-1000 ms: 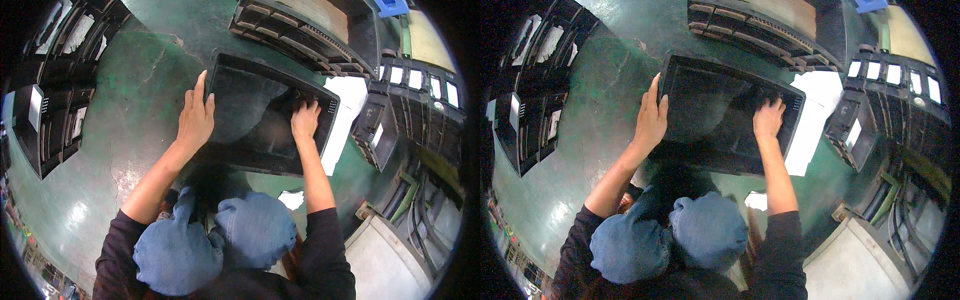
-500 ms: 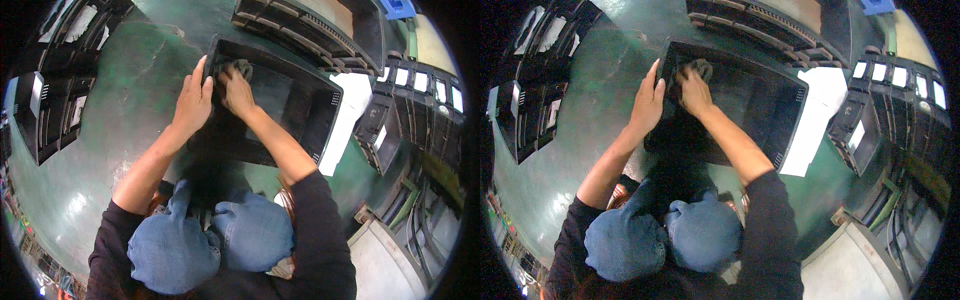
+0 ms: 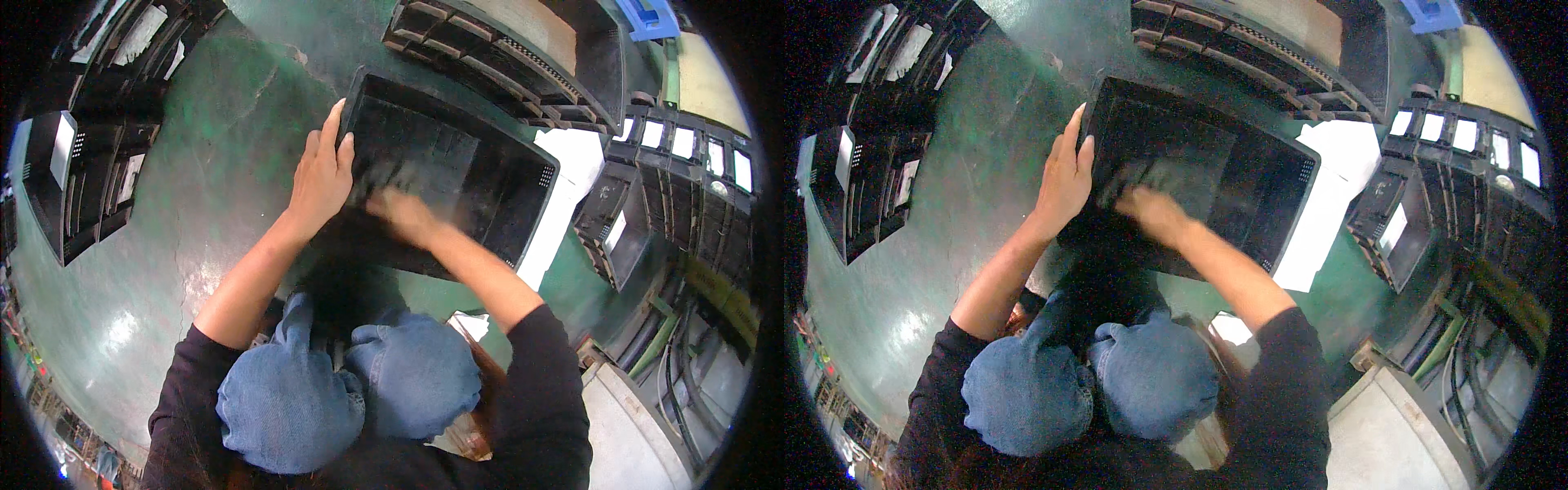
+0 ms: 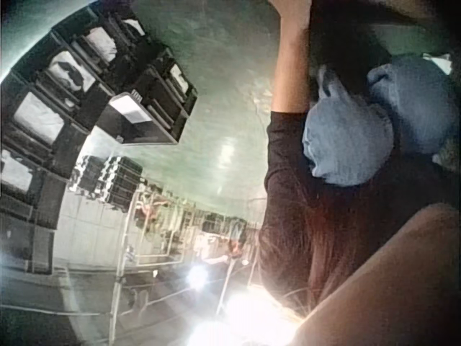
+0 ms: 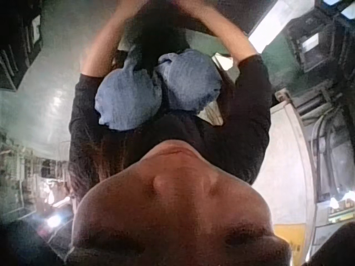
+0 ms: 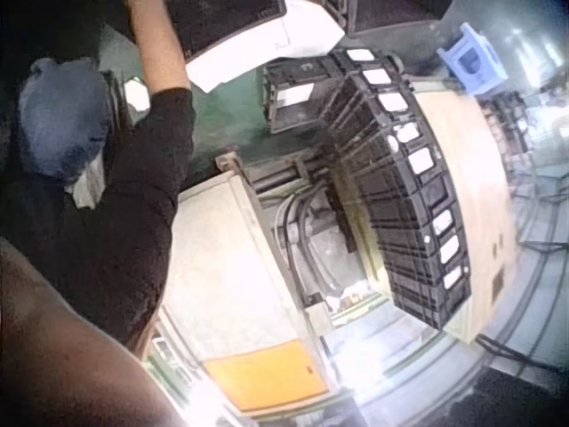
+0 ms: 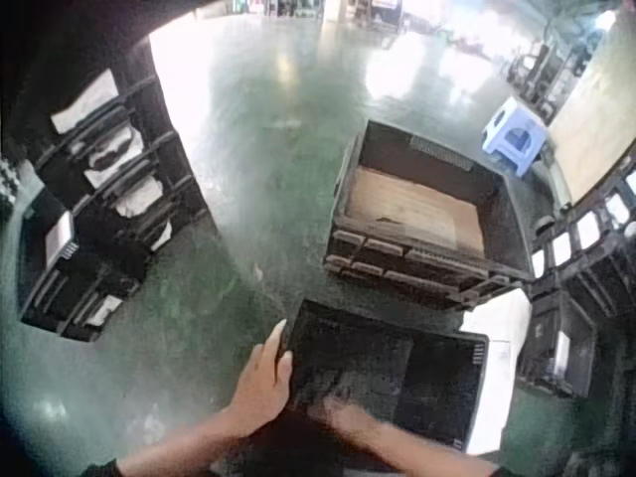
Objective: The person wipes the inside of black plastic crates with a cloth, places a white sheet inside each crate, and stacks the crates. The person repeats this process for several crates.
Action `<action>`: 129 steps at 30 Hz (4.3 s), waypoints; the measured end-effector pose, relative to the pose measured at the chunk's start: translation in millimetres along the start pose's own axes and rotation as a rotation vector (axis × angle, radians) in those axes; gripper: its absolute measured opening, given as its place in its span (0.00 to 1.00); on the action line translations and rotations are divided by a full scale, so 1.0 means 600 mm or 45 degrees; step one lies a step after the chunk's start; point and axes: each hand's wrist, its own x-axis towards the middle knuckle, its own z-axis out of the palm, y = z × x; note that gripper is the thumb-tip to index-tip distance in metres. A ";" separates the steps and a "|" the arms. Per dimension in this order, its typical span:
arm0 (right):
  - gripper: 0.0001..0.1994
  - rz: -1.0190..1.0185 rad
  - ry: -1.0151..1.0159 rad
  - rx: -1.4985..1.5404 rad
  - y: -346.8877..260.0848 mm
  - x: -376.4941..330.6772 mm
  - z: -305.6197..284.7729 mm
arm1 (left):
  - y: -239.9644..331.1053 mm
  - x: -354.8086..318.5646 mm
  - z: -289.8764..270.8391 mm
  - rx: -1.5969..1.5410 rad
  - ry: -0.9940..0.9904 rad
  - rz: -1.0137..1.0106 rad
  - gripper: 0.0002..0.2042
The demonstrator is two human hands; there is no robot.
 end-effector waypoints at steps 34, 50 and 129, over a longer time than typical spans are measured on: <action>0.08 0.303 0.219 0.045 0.015 -0.202 0.086 | -0.002 0.003 0.018 0.001 -0.080 0.067 0.32; 0.13 0.706 -0.195 -0.131 0.044 -0.252 0.063 | -0.004 0.010 0.017 0.063 -0.111 0.135 0.35; 0.14 0.217 0.313 0.421 -0.149 -0.022 0.046 | -0.007 0.018 0.029 0.295 -0.159 0.155 0.33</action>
